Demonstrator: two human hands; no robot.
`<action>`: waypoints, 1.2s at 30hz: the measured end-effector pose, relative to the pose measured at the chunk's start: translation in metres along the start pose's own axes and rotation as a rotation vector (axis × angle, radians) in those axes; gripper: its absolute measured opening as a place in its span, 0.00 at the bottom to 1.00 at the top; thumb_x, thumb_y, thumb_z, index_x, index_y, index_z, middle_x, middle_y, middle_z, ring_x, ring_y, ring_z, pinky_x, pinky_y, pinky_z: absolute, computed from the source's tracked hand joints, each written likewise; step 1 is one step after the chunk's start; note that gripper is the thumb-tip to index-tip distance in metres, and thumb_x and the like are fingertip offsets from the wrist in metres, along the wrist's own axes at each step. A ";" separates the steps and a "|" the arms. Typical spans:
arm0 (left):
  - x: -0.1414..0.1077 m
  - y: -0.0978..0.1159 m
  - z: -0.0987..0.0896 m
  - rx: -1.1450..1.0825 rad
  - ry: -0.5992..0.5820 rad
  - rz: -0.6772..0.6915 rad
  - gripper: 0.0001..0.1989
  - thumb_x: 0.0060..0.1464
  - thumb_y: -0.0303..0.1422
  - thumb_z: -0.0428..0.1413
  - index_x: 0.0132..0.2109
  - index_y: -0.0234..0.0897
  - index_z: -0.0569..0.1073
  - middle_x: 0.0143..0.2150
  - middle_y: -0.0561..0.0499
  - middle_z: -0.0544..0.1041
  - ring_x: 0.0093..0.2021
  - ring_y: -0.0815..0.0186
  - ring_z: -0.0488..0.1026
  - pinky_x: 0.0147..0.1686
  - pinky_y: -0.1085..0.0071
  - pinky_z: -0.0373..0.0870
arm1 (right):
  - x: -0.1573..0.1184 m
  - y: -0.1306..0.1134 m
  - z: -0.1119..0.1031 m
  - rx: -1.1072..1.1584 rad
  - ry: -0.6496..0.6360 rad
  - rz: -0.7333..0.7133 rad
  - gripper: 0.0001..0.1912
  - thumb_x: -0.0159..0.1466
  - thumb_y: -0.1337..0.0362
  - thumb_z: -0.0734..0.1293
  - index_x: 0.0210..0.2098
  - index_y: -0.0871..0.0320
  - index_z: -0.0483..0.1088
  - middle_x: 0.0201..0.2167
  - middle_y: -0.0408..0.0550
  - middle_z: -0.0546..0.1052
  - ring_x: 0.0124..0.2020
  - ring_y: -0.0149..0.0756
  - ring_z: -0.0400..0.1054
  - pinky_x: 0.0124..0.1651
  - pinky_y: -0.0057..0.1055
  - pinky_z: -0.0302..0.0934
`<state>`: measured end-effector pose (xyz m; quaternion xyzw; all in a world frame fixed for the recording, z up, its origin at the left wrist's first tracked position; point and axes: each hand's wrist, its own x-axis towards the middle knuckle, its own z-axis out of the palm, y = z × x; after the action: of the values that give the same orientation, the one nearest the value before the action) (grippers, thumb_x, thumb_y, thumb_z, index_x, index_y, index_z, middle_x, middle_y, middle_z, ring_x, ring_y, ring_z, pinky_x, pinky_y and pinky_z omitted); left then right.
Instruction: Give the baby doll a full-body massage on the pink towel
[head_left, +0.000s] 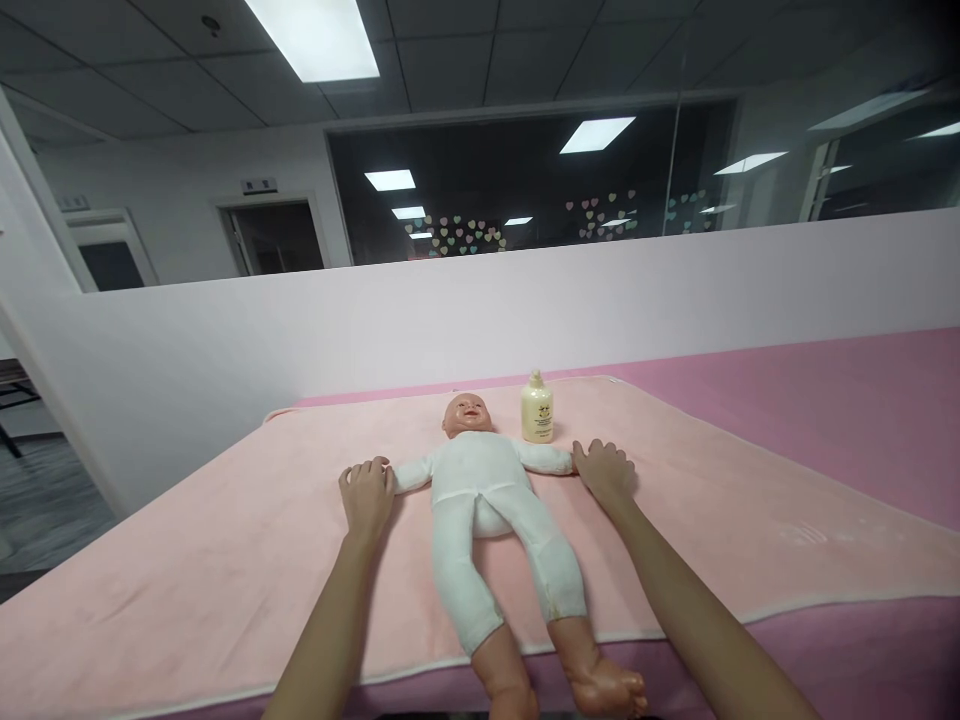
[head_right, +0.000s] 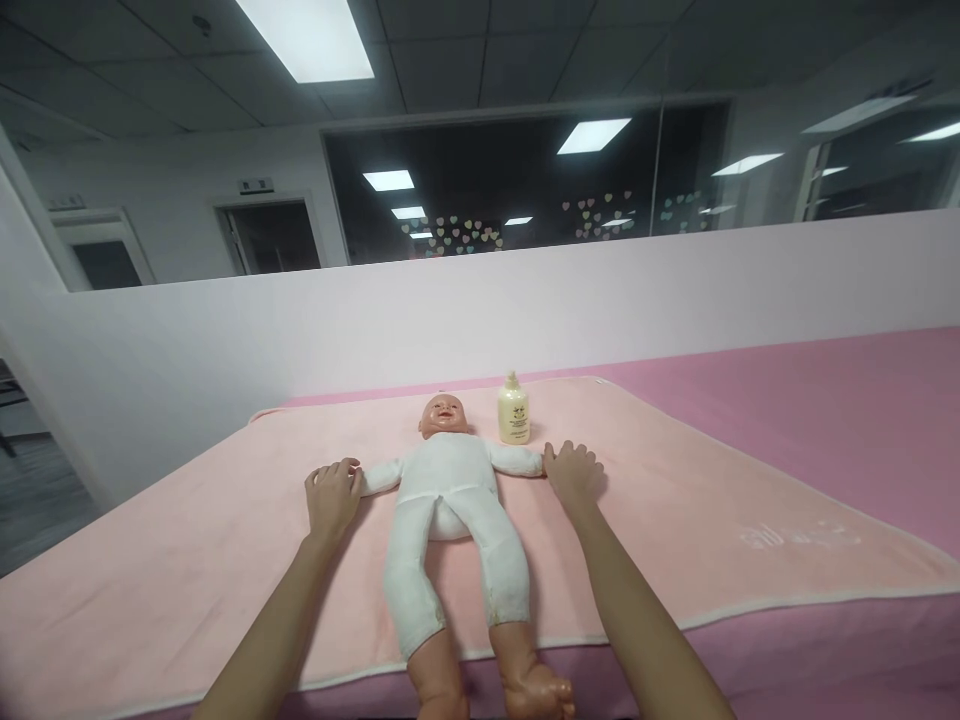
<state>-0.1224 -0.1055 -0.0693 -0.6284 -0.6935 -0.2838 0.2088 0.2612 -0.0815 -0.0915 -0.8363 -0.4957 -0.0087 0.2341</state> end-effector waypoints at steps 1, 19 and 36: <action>0.000 0.000 0.000 -0.005 -0.004 -0.027 0.14 0.58 0.33 0.43 0.43 0.36 0.72 0.40 0.43 0.77 0.46 0.56 0.68 0.52 0.62 0.51 | 0.000 0.001 0.000 0.001 0.007 -0.004 0.26 0.65 0.52 0.51 0.45 0.64 0.69 0.44 0.60 0.70 0.48 0.50 0.64 0.46 0.42 0.58; 0.002 0.000 0.002 0.063 -0.096 -0.139 0.18 0.59 0.35 0.43 0.52 0.34 0.68 0.40 0.43 0.76 0.44 0.53 0.70 0.38 0.64 0.58 | 0.007 0.011 0.002 -0.009 -0.017 -0.029 0.22 0.66 0.57 0.51 0.44 0.64 0.69 0.44 0.59 0.71 0.47 0.49 0.65 0.43 0.39 0.60; 0.002 0.000 0.001 0.077 -0.160 -0.129 0.17 0.59 0.34 0.42 0.43 0.34 0.73 0.42 0.42 0.77 0.44 0.52 0.69 0.38 0.63 0.58 | 0.014 0.007 0.012 -0.023 -0.062 -0.119 0.17 0.65 0.67 0.50 0.42 0.62 0.68 0.42 0.57 0.72 0.45 0.44 0.66 0.39 0.34 0.58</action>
<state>-0.1224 -0.1033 -0.0686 -0.5947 -0.7572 -0.2191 0.1580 0.2713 -0.0677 -0.1012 -0.8079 -0.5514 -0.0023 0.2079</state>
